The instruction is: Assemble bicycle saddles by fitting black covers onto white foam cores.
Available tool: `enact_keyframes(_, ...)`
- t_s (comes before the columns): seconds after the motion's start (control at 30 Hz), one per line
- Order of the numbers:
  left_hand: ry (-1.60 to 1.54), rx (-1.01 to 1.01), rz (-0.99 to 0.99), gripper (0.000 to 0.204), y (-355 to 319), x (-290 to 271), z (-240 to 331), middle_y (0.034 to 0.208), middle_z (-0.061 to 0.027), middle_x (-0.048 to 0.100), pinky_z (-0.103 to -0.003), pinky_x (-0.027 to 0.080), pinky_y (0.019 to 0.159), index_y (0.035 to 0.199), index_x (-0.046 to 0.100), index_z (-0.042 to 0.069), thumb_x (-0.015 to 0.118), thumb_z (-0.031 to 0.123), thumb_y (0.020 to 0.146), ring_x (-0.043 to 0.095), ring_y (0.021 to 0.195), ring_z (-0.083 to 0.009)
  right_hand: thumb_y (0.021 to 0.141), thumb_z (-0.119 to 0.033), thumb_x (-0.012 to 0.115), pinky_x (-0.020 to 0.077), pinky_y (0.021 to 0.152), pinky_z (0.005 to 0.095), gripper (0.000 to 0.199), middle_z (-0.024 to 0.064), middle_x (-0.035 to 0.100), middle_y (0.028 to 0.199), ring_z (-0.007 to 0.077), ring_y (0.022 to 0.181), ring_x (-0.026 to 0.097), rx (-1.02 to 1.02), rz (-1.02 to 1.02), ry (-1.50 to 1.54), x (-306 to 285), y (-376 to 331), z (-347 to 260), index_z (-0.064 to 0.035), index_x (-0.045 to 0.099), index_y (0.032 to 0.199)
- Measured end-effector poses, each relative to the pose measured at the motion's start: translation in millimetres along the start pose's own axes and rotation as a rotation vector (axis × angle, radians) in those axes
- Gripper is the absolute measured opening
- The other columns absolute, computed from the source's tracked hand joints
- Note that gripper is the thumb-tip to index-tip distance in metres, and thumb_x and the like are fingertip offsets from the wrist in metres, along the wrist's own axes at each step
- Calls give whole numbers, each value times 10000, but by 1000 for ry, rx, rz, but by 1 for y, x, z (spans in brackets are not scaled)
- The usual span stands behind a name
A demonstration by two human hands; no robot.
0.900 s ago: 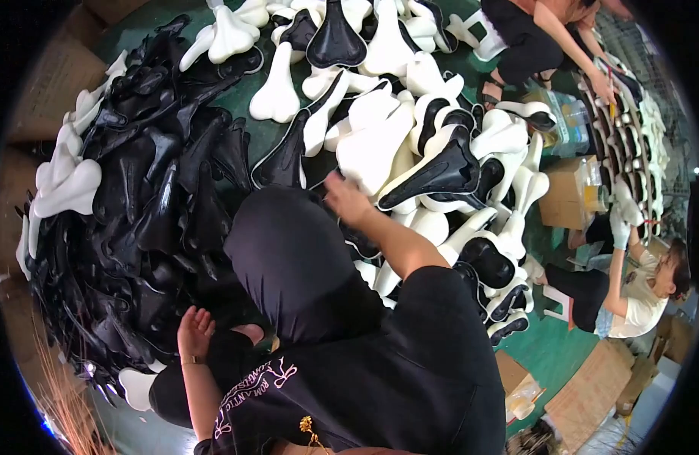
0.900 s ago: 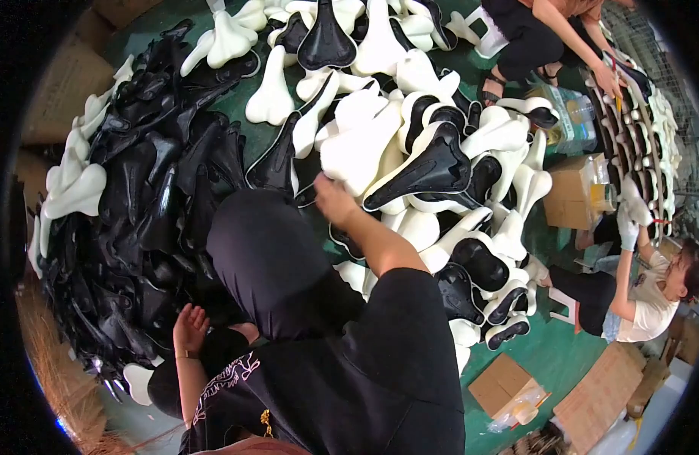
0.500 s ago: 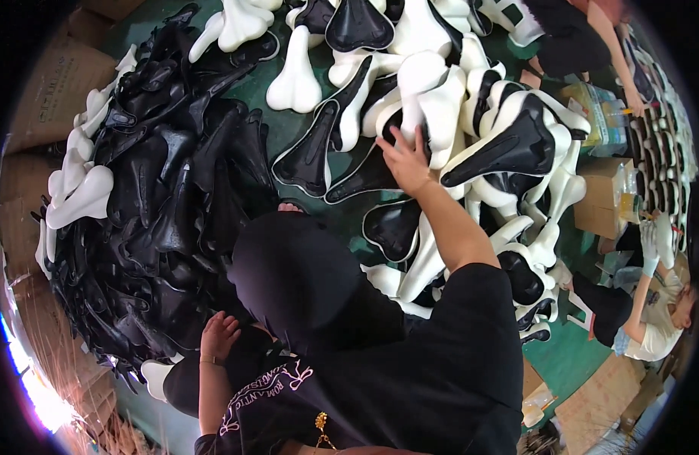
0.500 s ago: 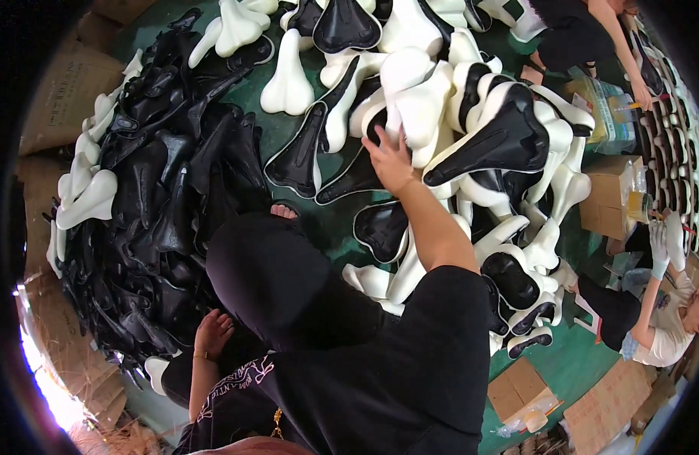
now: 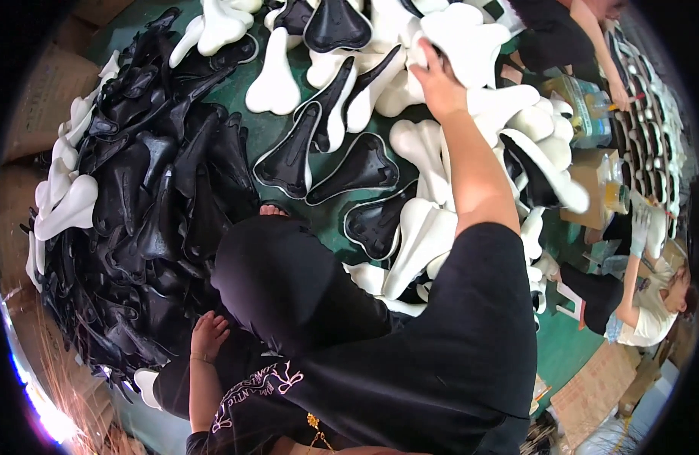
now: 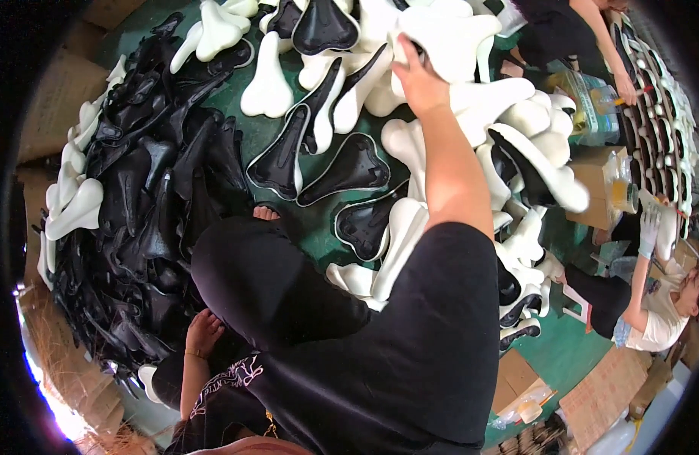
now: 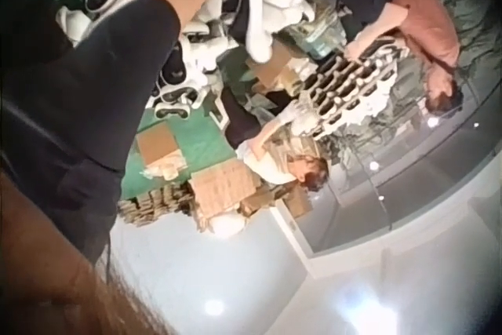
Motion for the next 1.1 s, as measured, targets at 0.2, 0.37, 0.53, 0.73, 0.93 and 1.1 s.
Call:
enact_keyframes(0.2,2,5,41,333,-3,-7,-3,1014,-65,614,-408,506,780,1204,517,112,573,291,929,610,904,-216,865,-112,530,459,950,444,343,79,266,1453,334,1275,387,250,-80,-109,-24,6,37,-302,607,1141)
enact_keyframes(0.37,18,3,23,329,1,1,-5,1027,-65,616,-400,508,769,1210,516,114,562,288,934,611,909,-203,810,-88,593,341,1059,461,721,130,293,1477,321,1323,352,56,-99,-239,-17,-38,68,-317,315,1435)
enact_keyframes(0.53,15,34,-49,308,3,-1,-3,1002,-48,624,-385,515,755,1192,524,127,568,284,932,620,871,-192,770,-379,670,228,1067,613,775,129,292,1484,314,1361,297,-91,-403,-319,-42,-162,-7,-239,316,1445)
enact_keyframes(0.73,11,-5,-123,315,14,-15,-1,999,-36,631,-387,516,792,1211,520,134,566,280,936,623,883,-186,816,-617,516,245,1059,578,678,162,526,1286,325,1297,393,180,-733,-248,-46,-283,-15,-294,391,1399)
enact_keyframes(0.93,62,73,14,371,-18,12,11,1044,-53,608,-378,513,809,1270,489,128,556,288,943,608,934,-187,874,-588,439,238,1066,548,583,151,615,1142,303,1108,578,396,-940,-314,-63,-310,61,-233,459,1336)
enact_keyframes(1.1,48,48,87,332,-32,-4,-8,1032,-60,601,-346,515,794,1240,499,116,549,264,946,607,931,-190,835,-409,553,379,1004,493,492,64,577,1266,276,1138,573,621,-954,-636,-110,-351,178,-305,497,1313)
Point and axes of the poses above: each hand's wrist, its own y-axis towards the middle knuckle, its own x-axis out of the palm, z = x × y, the point moved 7 cm from there along y, towards the middle knuckle
